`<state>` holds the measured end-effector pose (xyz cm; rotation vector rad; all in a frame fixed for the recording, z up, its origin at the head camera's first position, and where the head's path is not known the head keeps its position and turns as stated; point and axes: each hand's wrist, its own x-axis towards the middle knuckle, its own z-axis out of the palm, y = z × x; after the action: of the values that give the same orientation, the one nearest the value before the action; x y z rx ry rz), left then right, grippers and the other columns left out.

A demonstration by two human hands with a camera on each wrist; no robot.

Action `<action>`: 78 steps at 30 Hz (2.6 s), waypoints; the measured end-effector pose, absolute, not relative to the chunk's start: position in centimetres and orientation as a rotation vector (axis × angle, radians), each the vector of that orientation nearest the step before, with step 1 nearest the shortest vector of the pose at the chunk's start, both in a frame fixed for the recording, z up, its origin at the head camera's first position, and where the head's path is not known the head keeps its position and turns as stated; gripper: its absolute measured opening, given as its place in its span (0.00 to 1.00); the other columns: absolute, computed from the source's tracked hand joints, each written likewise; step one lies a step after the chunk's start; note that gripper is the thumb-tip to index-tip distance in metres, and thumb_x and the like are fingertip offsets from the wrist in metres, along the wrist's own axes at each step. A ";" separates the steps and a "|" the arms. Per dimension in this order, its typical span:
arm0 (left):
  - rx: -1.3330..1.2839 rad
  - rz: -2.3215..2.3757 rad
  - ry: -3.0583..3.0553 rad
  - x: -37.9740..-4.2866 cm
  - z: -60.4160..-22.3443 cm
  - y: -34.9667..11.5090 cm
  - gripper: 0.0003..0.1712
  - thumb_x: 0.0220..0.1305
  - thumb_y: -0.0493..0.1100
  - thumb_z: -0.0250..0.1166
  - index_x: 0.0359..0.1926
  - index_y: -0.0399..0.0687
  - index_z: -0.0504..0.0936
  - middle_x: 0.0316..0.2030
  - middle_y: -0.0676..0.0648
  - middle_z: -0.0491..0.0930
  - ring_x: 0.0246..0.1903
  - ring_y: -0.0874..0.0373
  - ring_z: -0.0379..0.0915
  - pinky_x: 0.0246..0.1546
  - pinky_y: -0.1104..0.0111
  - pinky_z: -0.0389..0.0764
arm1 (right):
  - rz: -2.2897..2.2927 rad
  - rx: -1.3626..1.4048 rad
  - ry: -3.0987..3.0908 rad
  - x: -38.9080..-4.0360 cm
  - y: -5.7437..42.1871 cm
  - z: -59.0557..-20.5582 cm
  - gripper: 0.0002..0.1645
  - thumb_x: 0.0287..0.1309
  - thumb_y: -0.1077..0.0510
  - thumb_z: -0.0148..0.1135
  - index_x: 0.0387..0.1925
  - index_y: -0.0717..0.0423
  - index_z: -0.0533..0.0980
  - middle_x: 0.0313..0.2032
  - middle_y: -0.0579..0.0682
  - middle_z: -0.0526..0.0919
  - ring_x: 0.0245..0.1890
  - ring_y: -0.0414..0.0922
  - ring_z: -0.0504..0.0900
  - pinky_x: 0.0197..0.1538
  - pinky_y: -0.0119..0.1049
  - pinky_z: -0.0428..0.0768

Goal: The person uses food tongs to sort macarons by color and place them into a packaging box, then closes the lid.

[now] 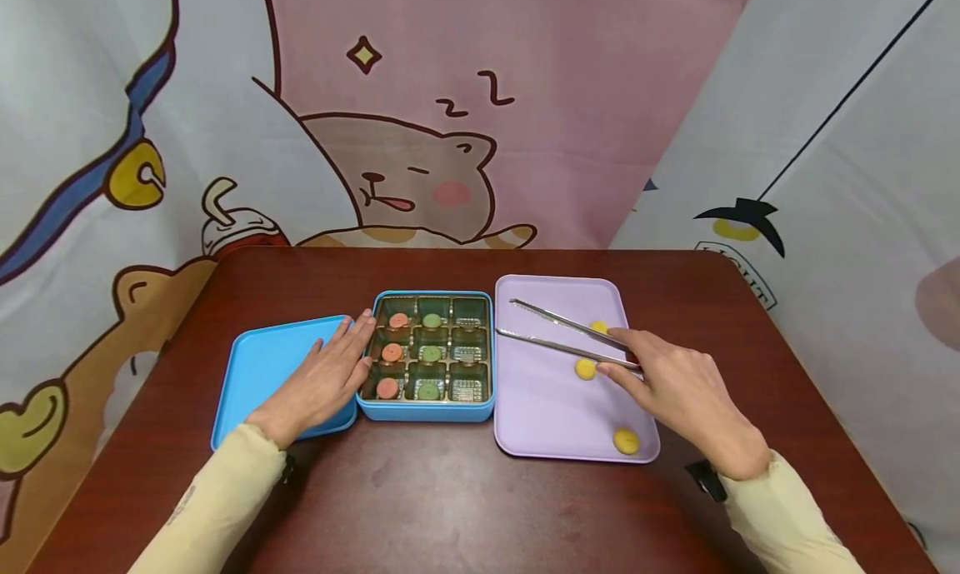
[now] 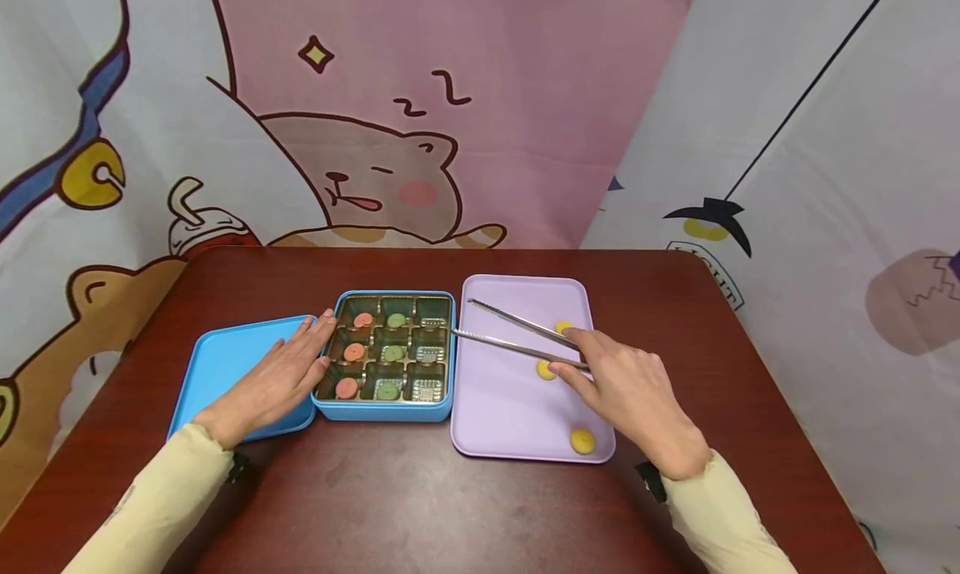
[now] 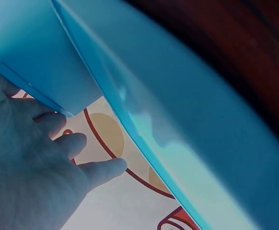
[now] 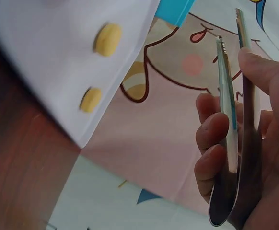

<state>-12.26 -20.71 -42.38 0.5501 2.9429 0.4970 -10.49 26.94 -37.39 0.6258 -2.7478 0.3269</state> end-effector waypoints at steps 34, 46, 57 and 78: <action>0.550 0.514 2.933 -12.2 -42.5 -20.7 0.37 0.84 0.52 0.44 0.84 0.45 0.45 0.82 0.43 0.43 0.80 0.38 0.37 0.72 0.32 0.47 | 0.309 0.269 -2.868 -7.7 36.8 -40.0 0.33 0.56 0.44 0.77 0.56 0.58 0.78 0.37 0.58 0.86 0.22 0.46 0.75 0.18 0.38 0.67; 0.552 0.477 2.937 -12.4 -42.4 -20.8 0.38 0.83 0.51 0.46 0.83 0.44 0.46 0.82 0.43 0.44 0.80 0.38 0.38 0.72 0.32 0.48 | 0.257 0.234 -2.928 -7.8 37.6 -40.7 0.35 0.56 0.42 0.77 0.54 0.62 0.78 0.38 0.62 0.86 0.22 0.47 0.75 0.17 0.39 0.70; 0.571 0.491 2.932 -12.2 -42.0 -20.7 0.36 0.85 0.50 0.44 0.83 0.43 0.46 0.82 0.42 0.44 0.80 0.38 0.38 0.71 0.31 0.48 | 0.208 0.249 -2.967 -8.5 37.2 -40.9 0.33 0.59 0.41 0.74 0.52 0.63 0.78 0.32 0.55 0.83 0.20 0.45 0.71 0.17 0.38 0.68; 0.570 0.491 2.939 -12.1 -42.3 -20.7 0.36 0.85 0.51 0.44 0.83 0.43 0.46 0.83 0.43 0.42 0.80 0.37 0.39 0.71 0.31 0.49 | 0.209 0.265 -3.016 -8.6 36.5 -41.0 0.33 0.61 0.39 0.73 0.53 0.61 0.79 0.36 0.57 0.85 0.21 0.47 0.75 0.17 0.43 0.70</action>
<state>-12.11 -20.66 -42.29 0.5704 2.9392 0.4910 -8.62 36.48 -40.95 0.2648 -3.0163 0.2091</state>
